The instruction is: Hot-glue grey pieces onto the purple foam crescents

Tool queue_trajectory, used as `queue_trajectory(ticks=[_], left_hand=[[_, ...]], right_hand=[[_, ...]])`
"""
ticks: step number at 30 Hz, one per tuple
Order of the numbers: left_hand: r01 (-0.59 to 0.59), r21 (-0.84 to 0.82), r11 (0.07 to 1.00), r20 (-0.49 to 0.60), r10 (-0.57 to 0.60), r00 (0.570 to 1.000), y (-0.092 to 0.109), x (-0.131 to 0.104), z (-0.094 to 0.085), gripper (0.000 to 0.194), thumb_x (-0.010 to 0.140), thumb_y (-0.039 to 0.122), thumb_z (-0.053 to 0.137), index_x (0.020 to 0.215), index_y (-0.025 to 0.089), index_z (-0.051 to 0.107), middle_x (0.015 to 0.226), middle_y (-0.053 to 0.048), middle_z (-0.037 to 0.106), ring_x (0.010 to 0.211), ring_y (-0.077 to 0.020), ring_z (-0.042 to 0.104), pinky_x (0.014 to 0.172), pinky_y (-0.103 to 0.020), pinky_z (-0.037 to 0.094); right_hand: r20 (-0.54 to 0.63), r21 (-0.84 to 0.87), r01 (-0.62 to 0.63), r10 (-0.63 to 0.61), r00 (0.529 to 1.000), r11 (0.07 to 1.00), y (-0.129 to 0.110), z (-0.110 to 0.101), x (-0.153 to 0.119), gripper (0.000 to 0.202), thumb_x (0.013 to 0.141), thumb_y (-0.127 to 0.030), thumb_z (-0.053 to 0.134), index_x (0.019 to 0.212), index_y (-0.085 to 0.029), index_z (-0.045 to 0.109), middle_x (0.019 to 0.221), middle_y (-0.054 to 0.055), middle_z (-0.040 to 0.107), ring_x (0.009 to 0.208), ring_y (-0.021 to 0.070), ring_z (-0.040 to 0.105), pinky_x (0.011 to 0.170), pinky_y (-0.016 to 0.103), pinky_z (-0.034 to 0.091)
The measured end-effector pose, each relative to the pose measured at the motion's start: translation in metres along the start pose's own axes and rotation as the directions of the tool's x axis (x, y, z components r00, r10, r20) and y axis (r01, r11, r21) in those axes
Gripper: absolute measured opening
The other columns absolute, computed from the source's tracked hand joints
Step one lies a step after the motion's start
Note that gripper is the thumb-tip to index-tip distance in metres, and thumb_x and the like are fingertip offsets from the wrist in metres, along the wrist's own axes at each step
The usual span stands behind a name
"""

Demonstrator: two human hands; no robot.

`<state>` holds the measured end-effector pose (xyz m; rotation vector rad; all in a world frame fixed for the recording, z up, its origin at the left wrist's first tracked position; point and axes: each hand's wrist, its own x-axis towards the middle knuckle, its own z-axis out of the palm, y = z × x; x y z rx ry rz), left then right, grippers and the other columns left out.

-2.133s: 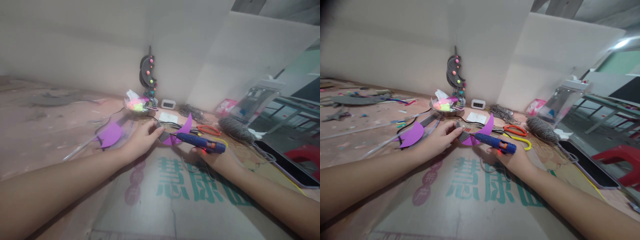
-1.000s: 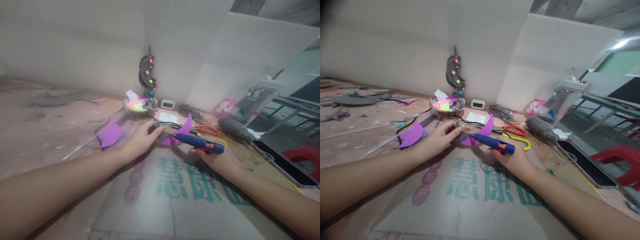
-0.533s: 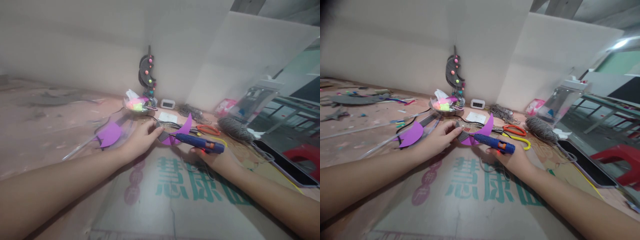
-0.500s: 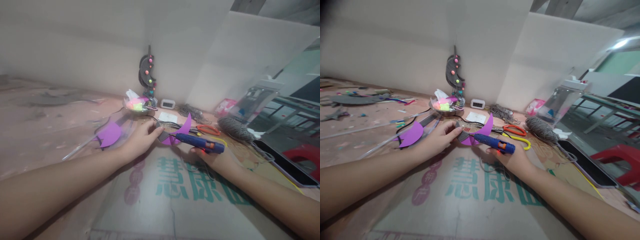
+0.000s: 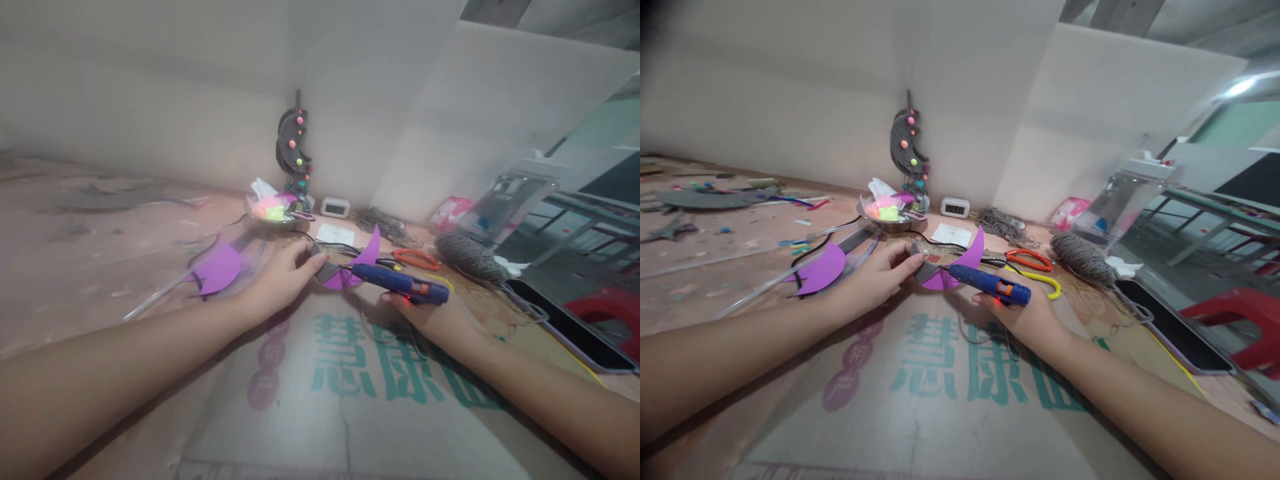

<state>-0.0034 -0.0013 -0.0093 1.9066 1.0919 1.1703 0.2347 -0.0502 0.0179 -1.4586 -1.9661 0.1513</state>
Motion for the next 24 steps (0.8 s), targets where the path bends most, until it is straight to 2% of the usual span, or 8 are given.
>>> queue_trajectory(ticks=[15,24], left_hand=[[-0.005,0.005,1.000,-0.002,0.005,1.000,0.0005,-0.0002,-0.0003,0.031,0.089,0.043,0.049,0.071,0.018,0.047,0.070,0.001,0.049,0.066,-0.0135,0.045,0.057,-0.025,0.035],[0.020,-0.011,1.000,-0.013,-0.020,1.000,0.0007,-0.0008,0.0001,0.030,0.089,0.044,0.049,0.073,0.019,0.048,0.066,0.002,0.047,0.059,-0.0119,0.043,0.052,-0.024,0.032]], right_hand=[[-0.019,-0.001,0.025,-0.025,0.999,1.000,0.0035,0.0000,-0.0005,0.014,0.074,-0.035,0.060,0.066,-0.025,0.054,0.056,-0.003,0.057,0.051,0.0169,0.056,0.048,0.029,0.046],[0.021,0.024,0.012,-0.013,1.000,1.000,0.0032,-0.0008,0.0004,0.016,0.074,-0.036,0.061,0.066,-0.024,0.054,0.056,-0.002,0.055,0.052,0.0167,0.053,0.050,0.030,0.045]])
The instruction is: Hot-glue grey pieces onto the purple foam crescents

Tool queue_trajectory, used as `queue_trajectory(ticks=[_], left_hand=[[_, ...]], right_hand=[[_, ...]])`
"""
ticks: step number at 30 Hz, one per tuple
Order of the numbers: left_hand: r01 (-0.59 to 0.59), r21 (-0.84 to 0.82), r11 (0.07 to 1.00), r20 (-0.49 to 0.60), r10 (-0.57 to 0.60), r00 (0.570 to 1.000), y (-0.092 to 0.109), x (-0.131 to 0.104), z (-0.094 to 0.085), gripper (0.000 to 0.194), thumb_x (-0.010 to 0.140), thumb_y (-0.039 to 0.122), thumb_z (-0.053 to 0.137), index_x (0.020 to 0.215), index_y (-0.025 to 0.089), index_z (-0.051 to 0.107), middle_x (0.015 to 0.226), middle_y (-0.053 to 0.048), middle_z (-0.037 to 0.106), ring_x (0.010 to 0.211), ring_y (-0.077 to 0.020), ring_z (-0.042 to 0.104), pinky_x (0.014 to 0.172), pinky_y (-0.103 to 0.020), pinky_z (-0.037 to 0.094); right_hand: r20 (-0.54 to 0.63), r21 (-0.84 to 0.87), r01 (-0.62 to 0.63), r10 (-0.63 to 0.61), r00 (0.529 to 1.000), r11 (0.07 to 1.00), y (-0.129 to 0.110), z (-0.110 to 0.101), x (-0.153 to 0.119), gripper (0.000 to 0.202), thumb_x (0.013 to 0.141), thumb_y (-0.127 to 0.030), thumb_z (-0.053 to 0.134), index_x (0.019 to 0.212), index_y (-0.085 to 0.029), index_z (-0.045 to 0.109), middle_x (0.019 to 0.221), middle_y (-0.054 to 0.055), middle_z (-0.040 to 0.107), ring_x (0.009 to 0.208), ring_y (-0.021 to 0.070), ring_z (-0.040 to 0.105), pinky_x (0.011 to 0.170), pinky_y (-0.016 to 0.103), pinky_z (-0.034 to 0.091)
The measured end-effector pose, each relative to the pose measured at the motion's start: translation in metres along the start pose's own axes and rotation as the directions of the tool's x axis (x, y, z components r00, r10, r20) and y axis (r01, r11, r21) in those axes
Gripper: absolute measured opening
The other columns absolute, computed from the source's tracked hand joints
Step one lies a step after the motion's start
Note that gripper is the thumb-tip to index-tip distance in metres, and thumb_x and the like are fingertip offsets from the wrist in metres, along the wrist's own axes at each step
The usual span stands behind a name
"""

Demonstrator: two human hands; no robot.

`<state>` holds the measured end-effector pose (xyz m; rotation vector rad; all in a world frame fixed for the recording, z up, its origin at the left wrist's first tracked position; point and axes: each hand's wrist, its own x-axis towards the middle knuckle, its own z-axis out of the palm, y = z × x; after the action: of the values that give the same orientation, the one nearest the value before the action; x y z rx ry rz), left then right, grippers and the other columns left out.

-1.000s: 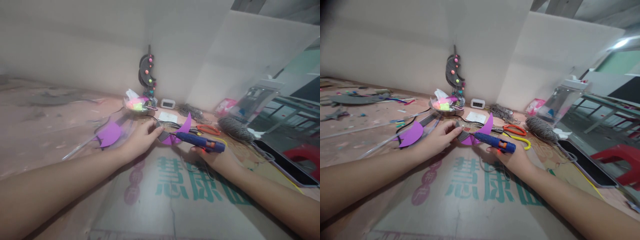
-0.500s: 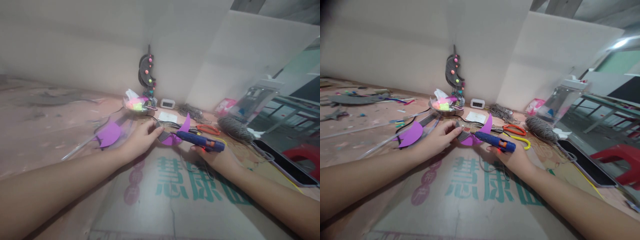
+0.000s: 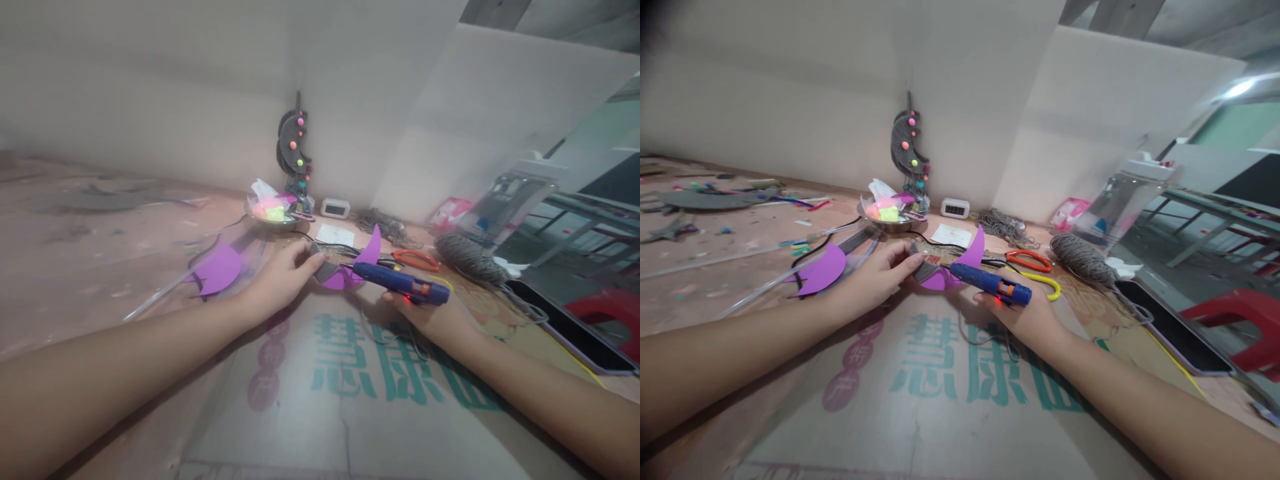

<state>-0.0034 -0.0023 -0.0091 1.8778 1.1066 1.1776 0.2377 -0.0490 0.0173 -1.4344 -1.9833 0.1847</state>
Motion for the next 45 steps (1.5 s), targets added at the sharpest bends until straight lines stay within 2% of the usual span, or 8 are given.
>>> queue_trajectory(ticks=[6,11,17,26,31,36,41,45], left_hand=[[-0.017,-0.029,0.999,0.001,0.017,1.000,0.002,0.000,0.000,0.028,0.088,0.042,0.050,0.073,0.018,0.049,0.067,0.001,0.050,0.061,-0.0122,0.045,0.053,-0.023,0.034],[0.018,-0.054,0.998,0.013,-0.017,1.000,0.004,0.001,0.000,0.027,0.087,0.043,0.052,0.074,0.019,0.050,0.063,0.002,0.050,0.057,-0.0120,0.044,0.050,-0.023,0.033],[0.003,-0.020,1.000,0.003,-0.003,1.000,0.004,0.000,0.000,0.028,0.088,0.043,0.051,0.073,0.019,0.049,0.063,0.002,0.049,0.057,-0.0119,0.045,0.051,-0.024,0.034],[0.026,-0.016,1.000,-0.003,-0.026,1.000,0.004,0.000,0.000,0.029,0.087,0.044,0.051,0.073,0.019,0.048,0.062,0.003,0.048,0.056,-0.0121,0.045,0.050,-0.024,0.034],[0.016,-0.022,1.000,0.007,-0.016,1.000,0.004,0.000,-0.001,0.029,0.087,0.043,0.051,0.072,0.019,0.048,0.060,0.003,0.047,0.057,-0.0126,0.045,0.053,-0.024,0.035],[0.004,-0.040,0.999,-0.009,-0.005,1.000,0.000,0.003,0.000,0.028,0.089,0.042,0.049,0.074,0.019,0.050,0.064,0.003,0.049,0.059,-0.0120,0.045,0.055,-0.024,0.034],[0.051,-0.064,0.997,-0.006,-0.051,0.999,-0.001,0.005,0.000,0.030,0.089,0.041,0.050,0.070,0.018,0.046,0.063,0.004,0.047,0.057,-0.0098,0.042,0.052,-0.022,0.031],[0.105,-0.152,0.983,0.080,-0.094,0.992,-0.004,0.003,0.002,0.033,0.088,0.047,0.050,0.071,0.019,0.044,0.056,0.005,0.046,0.049,-0.0084,0.038,0.046,-0.021,0.027]], right_hand=[[0.002,0.001,0.015,-0.015,1.000,1.000,0.000,0.000,-0.001,0.015,0.076,-0.037,0.060,0.070,-0.024,0.055,0.060,-0.002,0.057,0.055,0.0172,0.055,0.052,0.031,0.046],[-0.002,-0.053,0.042,-0.042,0.999,0.998,0.000,0.000,-0.001,0.016,0.076,-0.036,0.060,0.068,-0.024,0.054,0.057,-0.003,0.054,0.052,0.0155,0.053,0.050,0.029,0.045],[0.026,0.001,0.029,-0.029,0.999,1.000,-0.005,-0.002,0.000,0.016,0.074,-0.035,0.061,0.067,-0.024,0.053,0.057,-0.003,0.057,0.051,0.0159,0.054,0.048,0.029,0.045],[-0.007,-0.008,0.087,-0.087,0.996,0.996,-0.001,-0.001,-0.001,0.017,0.074,-0.038,0.061,0.068,-0.023,0.057,0.060,-0.001,0.061,0.057,0.0187,0.058,0.056,0.032,0.049],[-0.022,-0.003,0.027,-0.027,0.999,1.000,0.000,0.000,0.000,0.012,0.074,-0.035,0.062,0.073,-0.023,0.061,0.063,0.000,0.064,0.060,0.0204,0.061,0.058,0.032,0.050],[-0.127,0.124,0.003,0.013,0.992,0.992,0.009,0.004,0.002,0.017,0.077,-0.039,0.062,0.075,-0.022,0.063,0.072,0.003,0.068,0.070,0.0218,0.064,0.065,0.032,0.050],[-0.095,0.228,-0.092,0.116,0.989,0.969,0.018,-0.001,0.006,0.038,0.088,-0.049,0.048,0.070,-0.019,0.064,0.064,0.002,0.060,0.059,0.0153,0.054,0.058,0.027,0.044],[-0.111,0.524,-0.167,0.262,0.959,0.835,0.021,-0.005,0.013,0.037,0.087,-0.053,0.050,0.080,-0.020,0.063,0.069,0.003,0.061,0.056,0.0137,0.050,0.052,0.026,0.041]])
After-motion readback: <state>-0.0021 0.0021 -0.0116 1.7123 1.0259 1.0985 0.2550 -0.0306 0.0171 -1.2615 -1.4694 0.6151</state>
